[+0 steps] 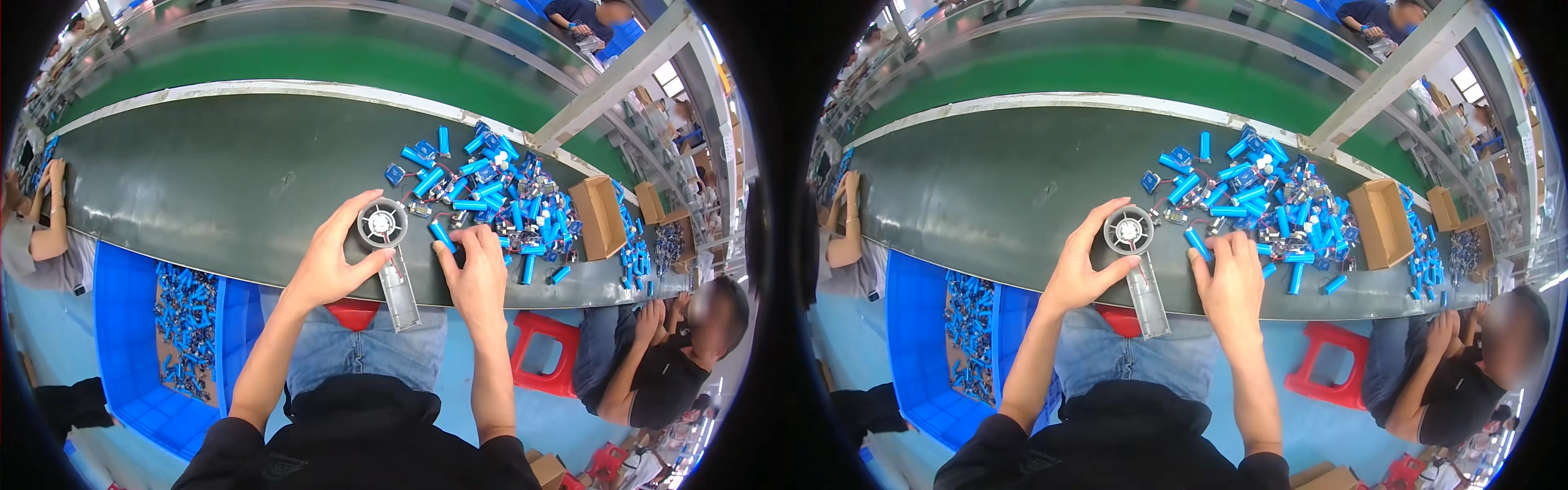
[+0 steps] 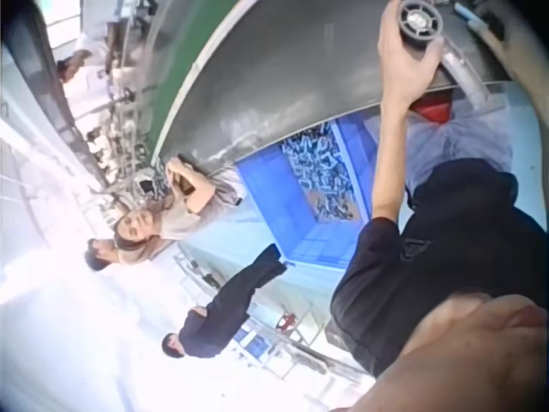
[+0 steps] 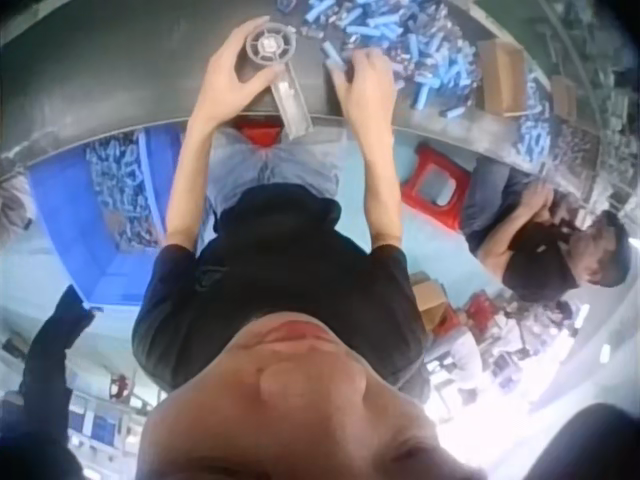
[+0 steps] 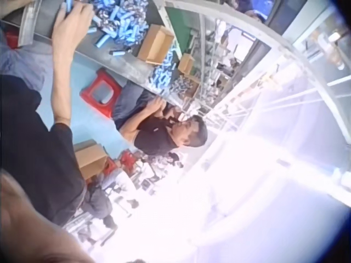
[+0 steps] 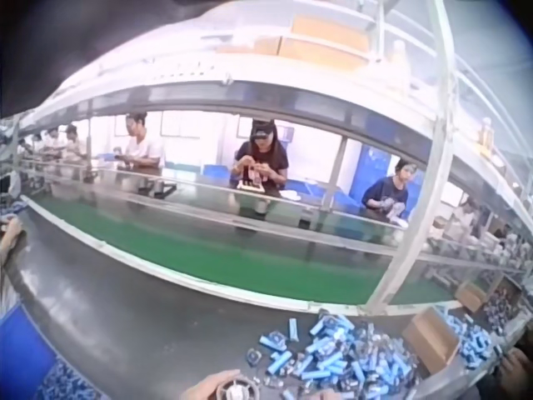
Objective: Assembling small electronic or mechanical components into housings on a production line.
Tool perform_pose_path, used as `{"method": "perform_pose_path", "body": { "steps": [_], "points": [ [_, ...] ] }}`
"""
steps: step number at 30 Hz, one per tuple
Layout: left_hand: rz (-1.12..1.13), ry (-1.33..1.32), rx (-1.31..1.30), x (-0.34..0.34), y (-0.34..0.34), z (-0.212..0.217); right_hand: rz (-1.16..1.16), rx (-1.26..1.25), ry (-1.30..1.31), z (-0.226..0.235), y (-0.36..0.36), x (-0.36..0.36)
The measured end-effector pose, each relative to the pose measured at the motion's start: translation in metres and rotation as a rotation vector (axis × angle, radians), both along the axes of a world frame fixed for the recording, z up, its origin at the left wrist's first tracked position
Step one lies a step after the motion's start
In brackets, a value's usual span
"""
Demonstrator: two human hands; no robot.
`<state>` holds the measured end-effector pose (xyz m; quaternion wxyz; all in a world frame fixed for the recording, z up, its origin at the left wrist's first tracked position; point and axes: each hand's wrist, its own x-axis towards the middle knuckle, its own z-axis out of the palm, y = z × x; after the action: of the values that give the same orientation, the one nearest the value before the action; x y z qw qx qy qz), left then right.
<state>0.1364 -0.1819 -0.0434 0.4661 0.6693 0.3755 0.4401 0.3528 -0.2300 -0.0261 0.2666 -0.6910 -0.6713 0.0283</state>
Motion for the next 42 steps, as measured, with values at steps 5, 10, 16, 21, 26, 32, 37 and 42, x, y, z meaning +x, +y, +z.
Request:
{"method": "perform_pose_path", "body": {
  "steps": [5, 10, 16, 21, 26, 32, 37, 42],
  "points": [
    [0.006, -0.033, 0.044, 0.0, 0.0, -0.008, -0.131, -0.07, 0.53, 0.032, -0.007, 0.021],
    [0.031, -0.017, 0.104, 0.001, -0.001, -0.006, -0.099, -0.049, 0.787, 0.039, -0.009, 0.038],
    [0.202, -0.185, 0.135, -0.003, -0.042, 0.028, 0.146, 0.143, 0.82, 0.029, -0.052, -0.003],
    [-0.201, -0.542, -0.576, 0.007, -0.052, 0.027, 0.41, 0.153, 0.596, 0.02, -0.06, -0.035],
    [-0.171, -0.721, -0.585, -0.011, -0.057, 0.015, 0.481, 0.099, 0.518, 0.011, -0.056, -0.036],
    [-0.086, -0.659, -0.448, -0.024, -0.057, 0.011, 0.219, -0.082, 0.428, 0.017, -0.038, -0.032],
    [-0.015, -0.413, -0.52, -0.023, -0.06, 0.02, 0.296, -0.074, 0.516, 0.006, -0.023, -0.042],
    [0.222, 0.014, 0.003, -0.005, -0.056, 0.009, 0.388, -0.011, 0.499, -0.004, -0.012, -0.042]
  ]
}}
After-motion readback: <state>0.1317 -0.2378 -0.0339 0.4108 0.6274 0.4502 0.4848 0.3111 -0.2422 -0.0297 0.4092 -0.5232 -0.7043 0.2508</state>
